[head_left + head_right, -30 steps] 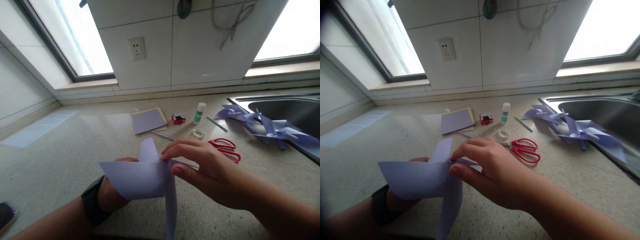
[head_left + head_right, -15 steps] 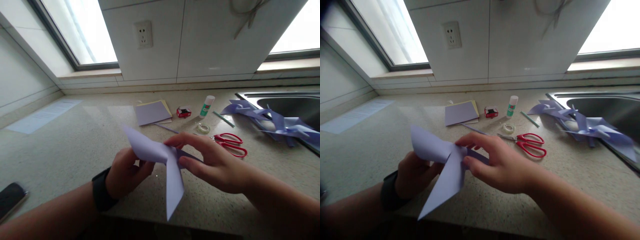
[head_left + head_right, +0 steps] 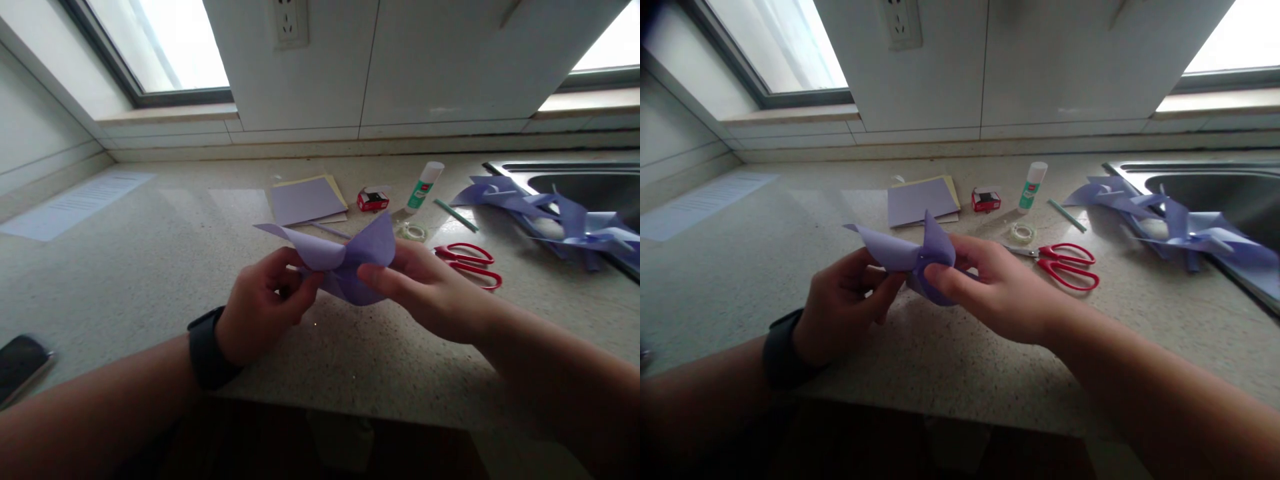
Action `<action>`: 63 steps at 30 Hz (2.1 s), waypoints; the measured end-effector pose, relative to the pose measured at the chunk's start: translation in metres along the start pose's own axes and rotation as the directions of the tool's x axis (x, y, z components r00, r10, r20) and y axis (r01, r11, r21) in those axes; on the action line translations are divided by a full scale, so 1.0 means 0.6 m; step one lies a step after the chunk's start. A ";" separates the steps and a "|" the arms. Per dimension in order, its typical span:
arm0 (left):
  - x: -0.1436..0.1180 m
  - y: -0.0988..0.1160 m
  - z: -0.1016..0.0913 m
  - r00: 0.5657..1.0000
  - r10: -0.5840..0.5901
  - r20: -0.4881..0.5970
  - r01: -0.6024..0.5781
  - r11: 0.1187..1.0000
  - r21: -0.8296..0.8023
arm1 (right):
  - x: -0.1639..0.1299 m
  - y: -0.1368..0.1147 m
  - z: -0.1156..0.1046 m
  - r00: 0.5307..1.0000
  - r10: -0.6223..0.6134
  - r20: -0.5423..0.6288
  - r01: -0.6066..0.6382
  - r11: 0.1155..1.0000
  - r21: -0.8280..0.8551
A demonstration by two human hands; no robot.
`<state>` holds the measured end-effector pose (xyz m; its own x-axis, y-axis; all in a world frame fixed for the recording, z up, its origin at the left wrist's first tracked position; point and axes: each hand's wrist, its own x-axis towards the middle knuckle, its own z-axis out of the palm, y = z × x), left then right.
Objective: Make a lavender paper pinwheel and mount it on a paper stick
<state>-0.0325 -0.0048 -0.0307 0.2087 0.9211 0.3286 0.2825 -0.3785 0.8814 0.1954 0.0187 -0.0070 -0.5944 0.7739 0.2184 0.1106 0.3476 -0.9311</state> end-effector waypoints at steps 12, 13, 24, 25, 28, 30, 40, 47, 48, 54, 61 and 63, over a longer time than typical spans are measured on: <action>-0.003 -0.007 0.002 0.999 0.025 -0.023 -0.025 1.000 0.007 | -0.010 -0.007 0.010 0.997 0.010 -0.072 -0.008 1.000 0.025; -0.003 -0.008 0.003 0.999 0.030 -0.030 -0.029 1.000 0.004 | -0.011 -0.008 0.011 0.997 0.010 -0.081 -0.007 1.000 0.030; -0.005 -0.015 0.003 0.998 0.028 -0.048 -0.030 0.999 -0.044 | -0.012 -0.019 0.015 0.992 -0.056 -0.113 0.068 0.993 0.101; -0.006 -0.015 0.003 0.998 0.028 -0.057 -0.031 0.998 -0.052 | -0.012 -0.022 0.015 0.992 -0.058 -0.113 0.067 0.994 0.084; -0.008 -0.016 0.003 0.998 0.015 -0.055 -0.019 0.996 -0.085 | -0.014 -0.029 0.014 0.993 -0.057 -0.105 0.062 0.997 0.044; -0.010 -0.018 0.003 0.999 0.001 -0.043 -0.006 0.992 -0.123 | -0.016 -0.034 0.015 0.994 -0.046 -0.096 0.051 0.997 0.053; -0.015 -0.021 0.002 0.999 -0.025 -0.035 0.018 0.983 -0.184 | -0.019 -0.043 0.016 0.995 -0.044 -0.085 0.047 0.999 0.027; -0.013 -0.021 0.004 0.998 -0.021 -0.064 0.007 0.979 -0.204 | -0.018 -0.045 0.017 0.995 -0.065 -0.070 0.065 0.998 0.000; -0.012 -0.020 0.004 0.998 -0.020 -0.066 0.006 0.979 -0.202 | -0.018 -0.045 0.018 0.995 -0.069 -0.068 0.069 0.998 -0.003; -0.004 -0.008 0.001 0.995 0.038 -0.095 -0.048 0.993 -0.109 | -0.016 -0.052 0.014 0.995 -0.098 -0.033 0.093 0.989 -0.113; 0.002 0.005 -0.001 0.980 0.062 -0.188 -0.069 0.997 -0.029 | -0.020 -0.049 0.022 0.977 -0.211 -0.016 0.194 0.923 -0.331; -0.001 0.002 -0.002 0.972 0.094 -0.217 -0.087 0.995 0.042 | -0.021 -0.045 0.027 0.970 -0.244 -0.004 0.224 0.895 -0.385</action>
<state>-0.0337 -0.0055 -0.0295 0.0264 0.8793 0.4755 0.3023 -0.4604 0.8346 0.1871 -0.0089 0.0108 -0.5999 0.6678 0.4406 0.2722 0.6882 -0.6725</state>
